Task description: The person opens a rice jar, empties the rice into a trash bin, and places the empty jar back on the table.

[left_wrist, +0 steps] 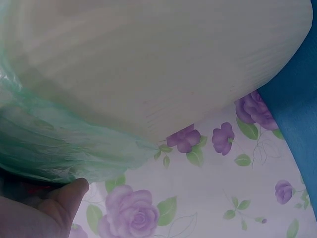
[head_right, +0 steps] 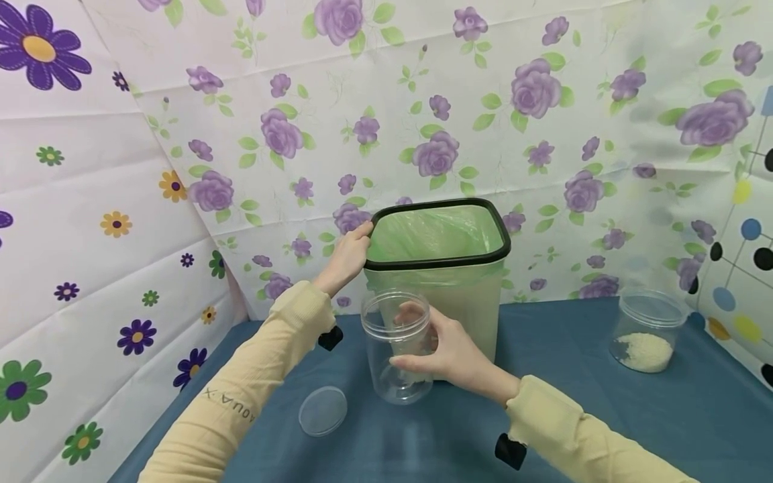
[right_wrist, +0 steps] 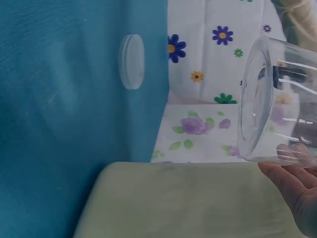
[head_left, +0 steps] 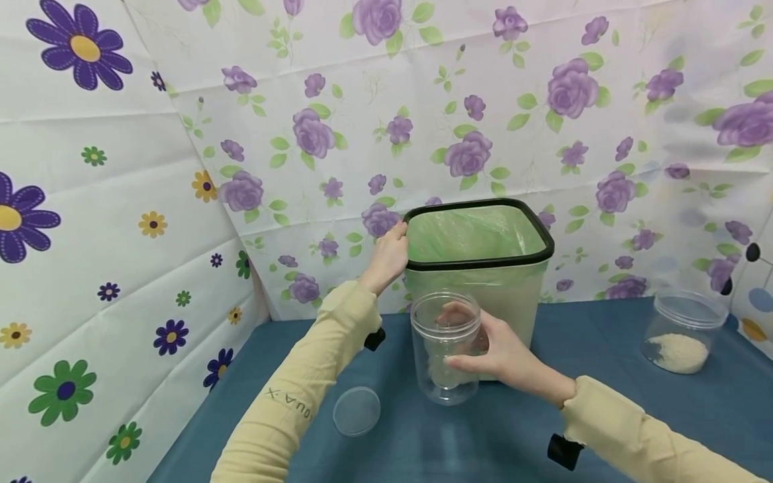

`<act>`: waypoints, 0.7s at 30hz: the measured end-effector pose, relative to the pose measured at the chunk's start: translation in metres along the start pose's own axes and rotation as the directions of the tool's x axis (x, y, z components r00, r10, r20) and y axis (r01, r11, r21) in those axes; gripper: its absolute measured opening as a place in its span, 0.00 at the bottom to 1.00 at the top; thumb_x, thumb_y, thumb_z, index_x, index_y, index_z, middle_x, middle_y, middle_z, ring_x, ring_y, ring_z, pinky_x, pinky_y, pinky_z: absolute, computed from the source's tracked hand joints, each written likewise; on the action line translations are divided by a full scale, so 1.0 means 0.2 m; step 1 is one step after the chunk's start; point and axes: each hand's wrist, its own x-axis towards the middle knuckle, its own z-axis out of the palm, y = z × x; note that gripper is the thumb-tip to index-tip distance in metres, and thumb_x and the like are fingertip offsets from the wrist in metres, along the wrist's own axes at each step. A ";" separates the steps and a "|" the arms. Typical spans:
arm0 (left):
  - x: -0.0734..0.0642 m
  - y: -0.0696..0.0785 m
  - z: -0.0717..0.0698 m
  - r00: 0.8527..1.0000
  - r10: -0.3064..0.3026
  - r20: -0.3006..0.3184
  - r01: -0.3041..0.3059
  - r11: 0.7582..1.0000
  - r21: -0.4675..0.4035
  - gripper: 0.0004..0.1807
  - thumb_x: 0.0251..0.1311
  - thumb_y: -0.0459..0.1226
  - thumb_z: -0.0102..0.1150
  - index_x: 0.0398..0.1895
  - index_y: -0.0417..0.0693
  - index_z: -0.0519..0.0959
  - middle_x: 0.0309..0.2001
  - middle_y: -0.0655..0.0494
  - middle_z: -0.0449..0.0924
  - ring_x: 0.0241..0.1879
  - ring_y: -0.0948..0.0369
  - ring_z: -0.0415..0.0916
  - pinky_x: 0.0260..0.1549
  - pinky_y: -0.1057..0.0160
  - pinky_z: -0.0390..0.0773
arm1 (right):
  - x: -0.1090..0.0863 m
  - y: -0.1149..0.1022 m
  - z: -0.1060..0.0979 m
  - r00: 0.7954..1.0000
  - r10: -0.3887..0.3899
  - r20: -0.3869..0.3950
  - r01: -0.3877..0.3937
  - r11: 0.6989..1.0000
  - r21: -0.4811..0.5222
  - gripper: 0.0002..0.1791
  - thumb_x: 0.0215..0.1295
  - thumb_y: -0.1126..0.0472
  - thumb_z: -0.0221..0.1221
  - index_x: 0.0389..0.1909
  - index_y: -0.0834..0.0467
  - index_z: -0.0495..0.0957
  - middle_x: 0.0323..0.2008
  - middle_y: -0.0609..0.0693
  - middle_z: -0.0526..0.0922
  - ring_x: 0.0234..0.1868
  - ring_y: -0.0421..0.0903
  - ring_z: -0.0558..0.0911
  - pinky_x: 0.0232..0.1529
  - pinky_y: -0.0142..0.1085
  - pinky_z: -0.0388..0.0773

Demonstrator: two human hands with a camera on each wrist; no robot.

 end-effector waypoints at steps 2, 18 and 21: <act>0.00 0.00 0.00 1.000 0.000 0.002 0.000 1.000 0.000 0.24 0.67 0.32 0.27 0.64 0.32 0.57 0.65 0.43 0.51 0.65 0.53 0.46 0.60 0.64 0.44 | -0.01 0.02 0.02 1.000 0.022 0.010 -0.022 1.000 0.015 0.34 0.54 0.68 0.62 0.62 0.60 0.60 0.52 0.58 0.70 0.38 0.49 0.79 0.38 0.41 0.75; 0.01 -0.01 0.00 0.999 0.040 -0.005 -0.040 0.998 0.041 0.23 0.67 0.32 0.27 0.63 0.30 0.58 0.64 0.40 0.54 0.64 0.52 0.48 0.60 0.60 0.46 | 0.00 0.17 0.09 0.996 0.081 0.044 -0.081 0.997 0.000 0.38 0.51 0.64 0.66 0.62 0.62 0.59 0.54 0.61 0.69 0.53 0.52 0.71 0.42 0.40 0.74; 0.00 -0.01 0.00 1.000 0.027 -0.002 -0.027 0.999 0.034 0.23 0.67 0.32 0.27 0.63 0.30 0.58 0.64 0.41 0.53 0.64 0.52 0.48 0.60 0.61 0.46 | 0.00 0.21 0.10 0.994 0.097 0.049 -0.096 0.995 -0.023 0.38 0.50 0.61 0.67 0.61 0.61 0.59 0.54 0.58 0.69 0.53 0.52 0.70 0.42 0.40 0.73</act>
